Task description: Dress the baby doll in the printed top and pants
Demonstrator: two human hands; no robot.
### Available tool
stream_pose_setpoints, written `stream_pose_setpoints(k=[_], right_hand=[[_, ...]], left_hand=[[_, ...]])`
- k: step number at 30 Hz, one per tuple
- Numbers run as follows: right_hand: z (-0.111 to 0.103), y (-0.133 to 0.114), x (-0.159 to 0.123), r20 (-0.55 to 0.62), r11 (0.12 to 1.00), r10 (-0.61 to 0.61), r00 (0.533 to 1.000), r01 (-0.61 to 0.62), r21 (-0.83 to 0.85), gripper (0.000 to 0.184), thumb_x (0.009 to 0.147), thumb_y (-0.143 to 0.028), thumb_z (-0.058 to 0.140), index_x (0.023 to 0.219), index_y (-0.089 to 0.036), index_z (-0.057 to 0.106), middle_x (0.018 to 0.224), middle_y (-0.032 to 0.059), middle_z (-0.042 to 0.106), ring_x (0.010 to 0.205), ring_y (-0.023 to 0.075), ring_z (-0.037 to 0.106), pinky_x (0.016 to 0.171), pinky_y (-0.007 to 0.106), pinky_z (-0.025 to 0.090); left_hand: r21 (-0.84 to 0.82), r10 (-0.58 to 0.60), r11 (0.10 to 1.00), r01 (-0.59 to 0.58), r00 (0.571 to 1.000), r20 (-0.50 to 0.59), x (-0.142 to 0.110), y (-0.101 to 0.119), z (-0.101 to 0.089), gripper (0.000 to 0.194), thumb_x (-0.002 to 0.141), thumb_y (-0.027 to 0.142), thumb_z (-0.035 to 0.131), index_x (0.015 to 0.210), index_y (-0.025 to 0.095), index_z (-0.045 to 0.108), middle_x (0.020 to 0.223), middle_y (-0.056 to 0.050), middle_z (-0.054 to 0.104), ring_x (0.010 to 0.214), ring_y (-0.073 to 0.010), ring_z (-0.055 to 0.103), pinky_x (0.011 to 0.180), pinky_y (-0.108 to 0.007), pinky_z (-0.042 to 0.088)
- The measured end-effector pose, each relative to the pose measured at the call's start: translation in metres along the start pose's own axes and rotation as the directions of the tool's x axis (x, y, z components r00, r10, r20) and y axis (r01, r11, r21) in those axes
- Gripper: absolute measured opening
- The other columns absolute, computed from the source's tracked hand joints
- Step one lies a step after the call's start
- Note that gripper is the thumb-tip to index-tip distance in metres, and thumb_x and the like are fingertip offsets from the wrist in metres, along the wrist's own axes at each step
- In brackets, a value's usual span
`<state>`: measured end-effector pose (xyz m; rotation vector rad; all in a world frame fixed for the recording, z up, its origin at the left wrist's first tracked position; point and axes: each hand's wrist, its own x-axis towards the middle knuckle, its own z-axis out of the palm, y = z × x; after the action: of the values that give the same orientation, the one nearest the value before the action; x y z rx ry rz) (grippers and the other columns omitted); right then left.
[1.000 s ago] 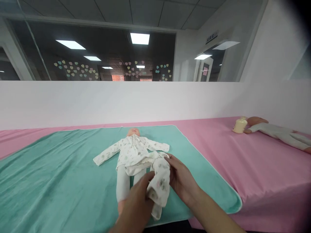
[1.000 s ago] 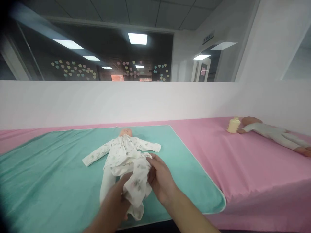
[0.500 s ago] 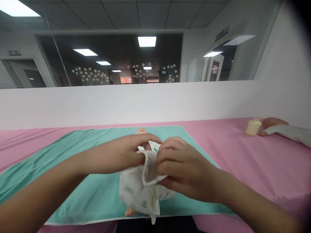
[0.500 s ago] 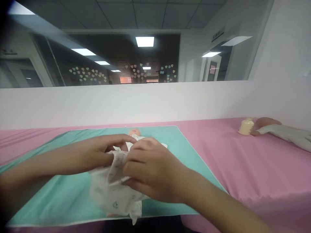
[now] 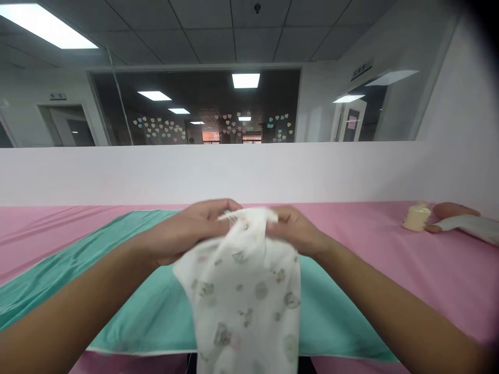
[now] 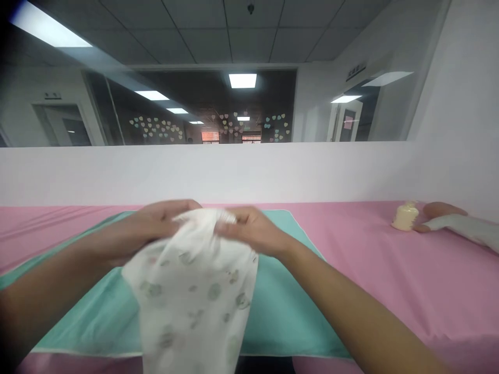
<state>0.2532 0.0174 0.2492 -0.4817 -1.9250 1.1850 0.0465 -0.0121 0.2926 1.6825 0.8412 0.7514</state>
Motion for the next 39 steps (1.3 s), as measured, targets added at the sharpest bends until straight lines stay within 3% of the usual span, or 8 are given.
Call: stream_pose_setpoints(k=[3, 6, 13, 18, 24, 30, 35, 39], right_hand=[[-0.001, 0.006, 0.012, -0.244, 0.990, -0.087, 0.966, 0.111, 0.088, 0.036, 0.077, -0.047, 0.057, 0.061, -0.017, 0.045, 0.055, -0.0066, 0.035, 0.046, 0.0045, 0.032, 0.042, 0.017, 0.025], [-0.005, 0.020, 0.022, -0.189, 0.986, -0.114, 0.975, 0.134, 0.097, 0.038, 0.074, -0.051, 0.059, 0.065, -0.016, 0.049, 0.058, -0.0058, 0.042, 0.049, 0.0049, 0.038, 0.044, 0.016, 0.030], [-0.053, 0.045, 0.039, 0.081, 0.978, 0.190, 0.979, -0.181, -0.105, 0.041, 0.058, -0.045, 0.074, 0.083, -0.013, 0.065, 0.079, 0.0032, 0.065, 0.071, 0.0158, 0.060, 0.062, 0.025, 0.047], [-0.066, 0.058, 0.042, -0.131, 0.976, 0.013, 0.991, 0.016, 0.217, 0.041, 0.074, -0.053, 0.059, 0.085, -0.013, 0.064, 0.074, 0.0048, 0.065, 0.067, 0.0147, 0.061, 0.061, 0.025, 0.048], [-0.041, 0.066, 0.024, 0.203, 0.985, 0.124, 0.971, -0.145, 0.094, 0.052, 0.063, -0.042, 0.073, 0.104, -0.014, 0.059, 0.093, 0.0069, 0.065, 0.085, 0.0192, 0.060, 0.074, 0.031, 0.048], [-0.048, 0.072, 0.026, 0.038, 0.970, 0.011, 0.999, -0.020, 0.242, 0.042, 0.076, -0.047, 0.059, 0.100, -0.013, 0.060, 0.086, 0.0072, 0.065, 0.078, 0.0169, 0.060, 0.068, 0.028, 0.049], [-0.043, 0.086, 0.020, 0.377, 0.981, 0.109, 0.920, -0.161, 0.111, 0.033, 0.066, -0.043, 0.070, 0.077, -0.013, 0.062, 0.053, -0.0027, 0.055, 0.050, 0.0092, 0.049, 0.054, 0.023, 0.044], [-0.046, 0.090, 0.021, 0.043, 0.979, 0.035, 0.998, -0.043, 0.198, 0.026, 0.068, -0.035, 0.070, 0.085, -0.015, 0.063, 0.067, -0.0010, 0.060, 0.061, 0.0109, 0.054, 0.062, 0.024, 0.045]], left_hand=[[0.276, -0.037, 0.961, -0.014, 0.983, 0.179, 0.005, 0.001, 0.008, 0.026, 0.065, 0.029, 0.068, 0.089, 0.020, 0.067, 0.084, -0.002, 0.067, 0.077, -0.0230, 0.063, 0.062, -0.026, 0.047], [0.378, 0.026, 0.923, -0.076, 0.990, 0.136, 0.019, 0.000, 0.011, 0.023, 0.068, 0.037, 0.065, 0.081, 0.018, 0.067, 0.079, -0.002, 0.068, 0.074, -0.0215, 0.062, 0.062, -0.027, 0.046], [-0.037, 0.156, 0.986, -0.165, 0.971, -0.180, 0.070, -0.027, -0.010, 0.041, 0.074, 0.053, 0.054, 0.092, 0.016, 0.059, 0.083, -0.006, 0.064, 0.071, -0.0166, 0.059, 0.061, -0.027, 0.047], [0.144, 0.019, 0.989, -0.033, 0.995, 0.094, 0.078, -0.032, -0.017, 0.035, 0.070, 0.045, 0.062, 0.089, 0.015, 0.064, 0.081, -0.007, 0.066, 0.069, -0.0192, 0.061, 0.057, -0.026, 0.046], [-0.121, 0.115, 0.984, -0.131, 0.984, -0.134, 0.085, -0.050, -0.012, 0.037, 0.077, 0.046, 0.056, 0.096, 0.016, 0.061, 0.088, -0.007, 0.067, 0.072, -0.0176, 0.062, 0.064, -0.028, 0.049], [0.165, -0.066, 0.986, 0.025, 0.966, 0.248, 0.082, -0.053, -0.013, 0.037, 0.071, 0.047, 0.063, 0.091, 0.016, 0.065, 0.084, -0.006, 0.067, 0.073, -0.0197, 0.062, 0.060, -0.026, 0.049], [-0.002, 0.055, 0.998, -0.055, 0.998, -0.034, 0.093, -0.062, -0.021, 0.031, 0.076, 0.043, 0.059, 0.095, 0.019, 0.064, 0.087, -0.006, 0.068, 0.076, -0.0196, 0.063, 0.063, -0.026, 0.050], [-0.050, -0.015, 0.999, 0.021, 0.994, 0.110, 0.097, -0.071, -0.027, 0.038, 0.077, 0.049, 0.056, 0.095, 0.016, 0.065, 0.084, -0.008, 0.068, 0.075, -0.0209, 0.063, 0.063, -0.028, 0.050]])
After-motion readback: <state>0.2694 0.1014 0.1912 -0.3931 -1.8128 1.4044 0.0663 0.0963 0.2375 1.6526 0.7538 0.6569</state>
